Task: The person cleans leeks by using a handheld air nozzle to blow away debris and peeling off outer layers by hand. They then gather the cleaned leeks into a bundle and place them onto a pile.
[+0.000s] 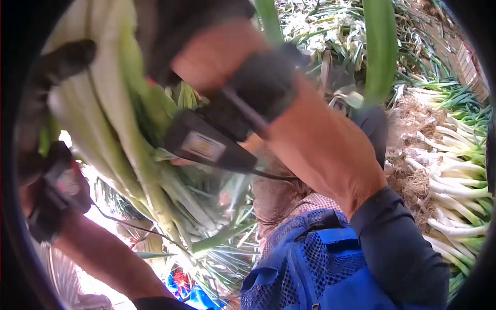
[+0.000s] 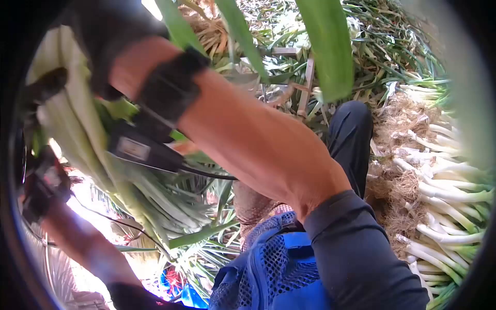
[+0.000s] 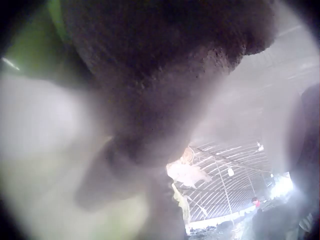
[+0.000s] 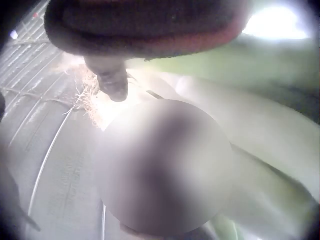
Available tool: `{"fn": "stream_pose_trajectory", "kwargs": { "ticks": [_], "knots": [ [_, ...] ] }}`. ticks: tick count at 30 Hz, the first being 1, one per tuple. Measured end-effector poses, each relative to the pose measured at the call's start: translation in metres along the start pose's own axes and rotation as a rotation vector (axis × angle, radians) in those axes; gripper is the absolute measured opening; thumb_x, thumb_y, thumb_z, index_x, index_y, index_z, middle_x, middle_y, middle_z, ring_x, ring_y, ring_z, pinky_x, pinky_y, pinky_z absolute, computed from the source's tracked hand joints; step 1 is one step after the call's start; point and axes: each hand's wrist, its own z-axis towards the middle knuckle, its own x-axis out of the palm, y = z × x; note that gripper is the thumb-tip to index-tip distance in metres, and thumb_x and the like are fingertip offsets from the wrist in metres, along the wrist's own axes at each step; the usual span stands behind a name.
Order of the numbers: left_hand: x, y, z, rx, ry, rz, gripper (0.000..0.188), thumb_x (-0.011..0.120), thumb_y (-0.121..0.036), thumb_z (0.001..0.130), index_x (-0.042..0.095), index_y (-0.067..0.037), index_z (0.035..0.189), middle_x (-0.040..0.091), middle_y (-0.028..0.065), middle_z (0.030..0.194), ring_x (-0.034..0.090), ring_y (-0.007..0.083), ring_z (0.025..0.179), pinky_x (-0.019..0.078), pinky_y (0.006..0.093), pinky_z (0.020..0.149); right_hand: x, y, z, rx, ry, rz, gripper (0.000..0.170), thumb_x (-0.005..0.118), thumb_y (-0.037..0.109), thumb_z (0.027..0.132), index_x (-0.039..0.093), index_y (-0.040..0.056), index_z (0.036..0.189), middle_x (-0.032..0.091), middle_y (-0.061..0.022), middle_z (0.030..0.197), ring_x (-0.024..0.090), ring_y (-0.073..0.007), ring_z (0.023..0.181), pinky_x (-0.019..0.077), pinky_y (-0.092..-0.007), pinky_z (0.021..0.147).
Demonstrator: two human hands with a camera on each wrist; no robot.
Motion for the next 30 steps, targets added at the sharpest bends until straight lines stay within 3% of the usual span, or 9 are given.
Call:
{"fn": "stream_pose_trajectory", "kwargs": {
  "ticks": [4,6,11,14,18,20,22,26,30],
  "knots": [
    [0.062,0.052,-0.014,-0.214,0.271,-0.114,0.046,0.087,-0.010,0.081,0.072,0.001,0.123,0.076,0.0076,0.108,0.073,0.0183,0.095,0.0604,0.0327,0.084,-0.018,-0.002,-0.078,0.199,-0.035,0.081,0.035,0.058,0.014,0.104,0.068,0.0007,0.135,0.070,-0.0130,0.135,0.065,-0.0259,0.126,0.0477,-0.0366,0.113],
    [0.108,0.099,-0.030,-0.359,0.416,-0.233,0.048,0.088,-0.008,0.081,0.072,0.001,0.124,0.076,0.0075,0.109,0.073,0.0179,0.096,0.0608,0.0321,0.084,-0.043,-0.054,-0.135,-0.040,0.017,-0.163,0.040,0.069,0.022,0.099,0.069,0.0015,0.134,0.073,-0.0128,0.127,0.069,-0.0249,0.116,0.0528,-0.0370,0.104],
    [0.223,0.175,-0.116,-0.555,0.459,-0.573,0.060,0.088,-0.006,0.078,0.066,-0.002,0.133,0.075,0.0075,0.117,0.073,0.0178,0.102,0.0611,0.0314,0.087,-0.073,-0.079,-0.206,0.994,-0.249,0.350,0.063,0.088,0.031,0.089,0.065,0.0005,0.139,0.074,-0.0116,0.128,0.069,-0.0218,0.114,0.0564,-0.0365,0.098],
    [0.220,0.161,-0.112,-0.459,0.503,-0.564,0.043,0.090,-0.010,0.074,0.077,-0.004,0.114,0.079,0.0073,0.110,0.074,0.0176,0.106,0.0580,0.0317,0.094,-0.073,-0.091,-0.209,0.932,-0.143,0.025,0.051,0.076,0.028,0.098,0.065,0.0048,0.142,0.074,-0.0126,0.129,0.070,-0.0253,0.108,0.0563,-0.0416,0.094],
    [0.226,0.158,-0.115,-0.582,0.390,-0.213,0.037,0.090,-0.016,0.074,0.079,-0.006,0.108,0.080,0.0071,0.109,0.075,0.0161,0.103,0.0584,0.0314,0.093,-0.095,-0.122,-0.222,0.314,0.477,-0.913,0.053,0.070,0.049,0.098,0.070,0.0099,0.134,0.073,-0.0201,0.125,0.071,-0.0344,0.104,0.0545,-0.0490,0.094],
    [0.248,0.228,-0.138,0.104,0.376,0.302,0.047,0.091,-0.016,0.074,0.076,-0.006,0.117,0.080,0.0083,0.107,0.076,0.0166,0.099,0.0598,0.0319,0.089,-0.093,-0.119,-0.215,0.651,0.454,-0.748,0.056,0.068,0.057,0.096,0.072,0.0111,0.128,0.075,-0.0210,0.118,0.072,-0.0368,0.100,0.0545,-0.0496,0.093],
    [0.255,0.244,-0.142,0.214,0.333,0.378,0.056,0.091,-0.016,0.073,0.071,-0.004,0.124,0.080,0.0100,0.106,0.077,0.0177,0.095,0.0607,0.0323,0.084,-0.087,-0.114,-0.197,0.847,0.588,-0.796,0.059,0.068,0.062,0.093,0.074,0.0106,0.122,0.077,-0.0211,0.111,0.073,-0.0372,0.098,0.0551,-0.0484,0.092],
    [0.237,0.217,-0.135,-0.735,0.204,-0.317,0.069,0.090,-0.012,0.071,0.060,0.006,0.130,0.079,0.0148,0.103,0.076,0.0209,0.088,0.0612,0.0329,0.076,-0.131,-0.079,-0.186,0.989,0.521,-0.759,0.046,0.080,0.031,0.086,0.072,-0.0003,0.119,0.075,-0.0163,0.112,0.074,-0.0298,0.102,0.0573,-0.0408,0.090],
    [0.230,0.221,-0.134,-0.868,0.283,-0.222,0.076,0.088,-0.009,0.070,0.055,0.008,0.136,0.078,0.0156,0.102,0.076,0.0218,0.087,0.0605,0.0316,0.076,-0.177,-0.066,-0.167,0.558,0.218,-1.103,0.074,0.083,0.051,0.081,0.070,-0.0035,0.130,0.074,-0.0231,0.123,0.071,-0.0324,0.118,0.0556,-0.0417,0.101]
  ]
}}
